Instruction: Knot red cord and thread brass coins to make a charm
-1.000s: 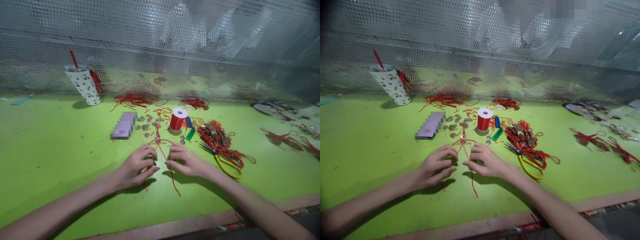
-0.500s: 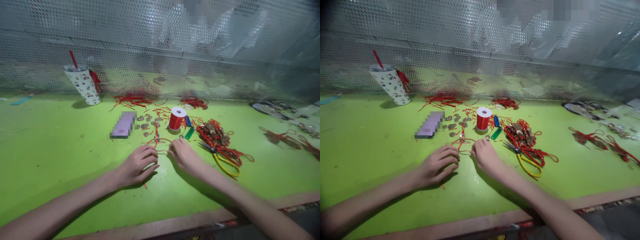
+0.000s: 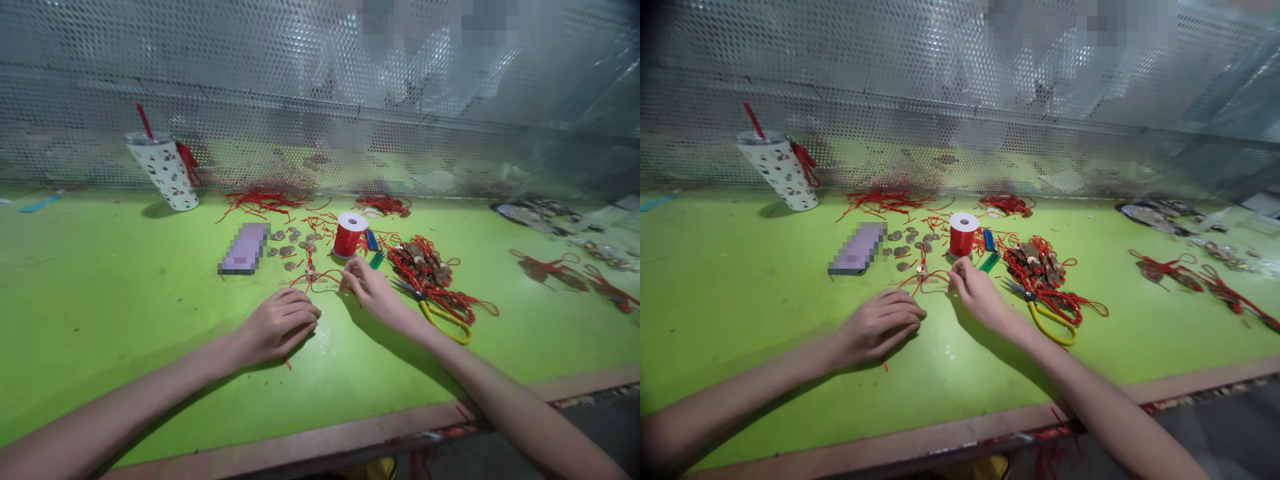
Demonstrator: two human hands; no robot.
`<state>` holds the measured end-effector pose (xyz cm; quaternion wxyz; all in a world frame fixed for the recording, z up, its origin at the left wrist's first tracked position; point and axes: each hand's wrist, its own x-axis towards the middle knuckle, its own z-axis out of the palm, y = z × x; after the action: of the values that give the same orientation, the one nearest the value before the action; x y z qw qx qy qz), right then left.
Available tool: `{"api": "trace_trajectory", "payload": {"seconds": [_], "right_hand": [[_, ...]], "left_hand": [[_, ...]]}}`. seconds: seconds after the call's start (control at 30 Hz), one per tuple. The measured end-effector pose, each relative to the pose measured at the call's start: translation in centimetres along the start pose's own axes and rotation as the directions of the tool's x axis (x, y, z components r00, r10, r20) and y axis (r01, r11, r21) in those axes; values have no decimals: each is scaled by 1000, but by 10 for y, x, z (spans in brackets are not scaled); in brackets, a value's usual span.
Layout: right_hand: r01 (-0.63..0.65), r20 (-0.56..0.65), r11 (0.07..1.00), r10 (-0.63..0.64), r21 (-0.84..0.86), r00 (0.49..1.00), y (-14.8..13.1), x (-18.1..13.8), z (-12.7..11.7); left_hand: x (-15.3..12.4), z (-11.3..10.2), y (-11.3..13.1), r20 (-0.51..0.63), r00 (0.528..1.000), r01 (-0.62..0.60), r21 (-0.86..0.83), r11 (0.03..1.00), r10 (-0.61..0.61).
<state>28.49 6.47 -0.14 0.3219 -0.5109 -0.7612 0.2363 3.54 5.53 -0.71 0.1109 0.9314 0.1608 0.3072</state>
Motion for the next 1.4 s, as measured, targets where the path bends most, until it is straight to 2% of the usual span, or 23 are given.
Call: {"api": "trace_trajectory", "payload": {"seconds": [0.1,0.2,0.3,0.4,0.5,0.63,0.73,0.83,0.93,1.03,1.13,1.27,1.4], "right_hand": [[28,-80,995,-36,-97,996,6,3,-2],[32,-63,994,-39,-104,997,10,4,0],[-13,-3,1000,13,11,1000,4,1,2],[-67,63,986,58,152,996,-9,-3,2],[-87,108,971,64,221,992,-19,-5,4],[-141,150,935,96,325,984,-19,-5,10],[-159,167,908,100,388,981,-17,-6,15],[-142,158,910,86,388,984,-16,-6,17],[-92,113,927,54,363,992,-14,-6,16],[-47,61,948,29,315,998,-13,-5,16],[-50,53,950,35,307,998,-13,-4,17],[-64,75,928,40,366,996,-16,-6,19],[-94,99,888,55,449,994,-16,-10,22]], "left_hand": [[1,1,0,1,1000,-11,17,1000,11],[1,1,-1,-4,1000,-14,38,999,14],[1,4,-1,-30,998,-59,109,992,62],[2,8,6,-41,978,-190,239,952,205],[8,11,19,62,953,-299,371,879,298],[17,16,27,167,952,-305,459,835,256],[22,20,26,210,939,-342,512,788,272],[25,22,26,277,910,-413,562,717,307],[27,21,28,297,892,-452,558,695,341],[27,19,26,244,901,-434,519,737,359],[24,17,18,130,934,-354,461,814,333],[18,15,5,-60,967,-206,396,895,249],[12,14,0,-165,981,-26,423,906,105]]}}
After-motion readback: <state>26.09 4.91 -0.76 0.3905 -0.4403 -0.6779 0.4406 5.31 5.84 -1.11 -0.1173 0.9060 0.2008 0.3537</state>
